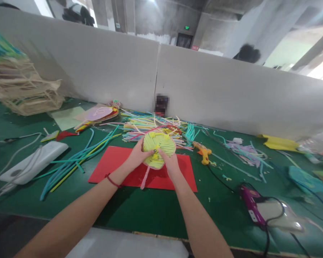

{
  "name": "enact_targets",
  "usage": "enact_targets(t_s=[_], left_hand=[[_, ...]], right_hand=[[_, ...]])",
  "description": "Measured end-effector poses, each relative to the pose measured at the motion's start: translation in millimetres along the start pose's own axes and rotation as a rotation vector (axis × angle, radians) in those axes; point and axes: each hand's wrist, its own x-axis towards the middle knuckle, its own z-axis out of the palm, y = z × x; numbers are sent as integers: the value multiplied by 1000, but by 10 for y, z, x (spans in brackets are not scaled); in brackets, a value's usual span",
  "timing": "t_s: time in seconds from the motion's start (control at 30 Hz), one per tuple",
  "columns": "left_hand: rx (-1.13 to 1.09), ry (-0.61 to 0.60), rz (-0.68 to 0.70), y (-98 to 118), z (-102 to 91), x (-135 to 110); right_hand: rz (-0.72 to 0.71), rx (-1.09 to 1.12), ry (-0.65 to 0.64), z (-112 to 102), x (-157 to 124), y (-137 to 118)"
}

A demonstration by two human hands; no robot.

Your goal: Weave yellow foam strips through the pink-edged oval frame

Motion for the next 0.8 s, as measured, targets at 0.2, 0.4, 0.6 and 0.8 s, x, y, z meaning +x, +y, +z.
enact_targets(t_s=[0.2, 0.4, 0.6, 0.8], left_hand=[[96, 49, 54, -27, 46, -33], [-192, -43, -55, -72, 74, -22], [-238, -157, -243, -93, 95, -57], [-340, -71, -302, -126, 162, -97]], right_hand=[[64, 84, 49, 20, -8, 18], [21, 90, 147, -17, 43, -22], [-53, 72, 199, -39, 65, -45], [-80, 60, 190, 7, 34, -4]])
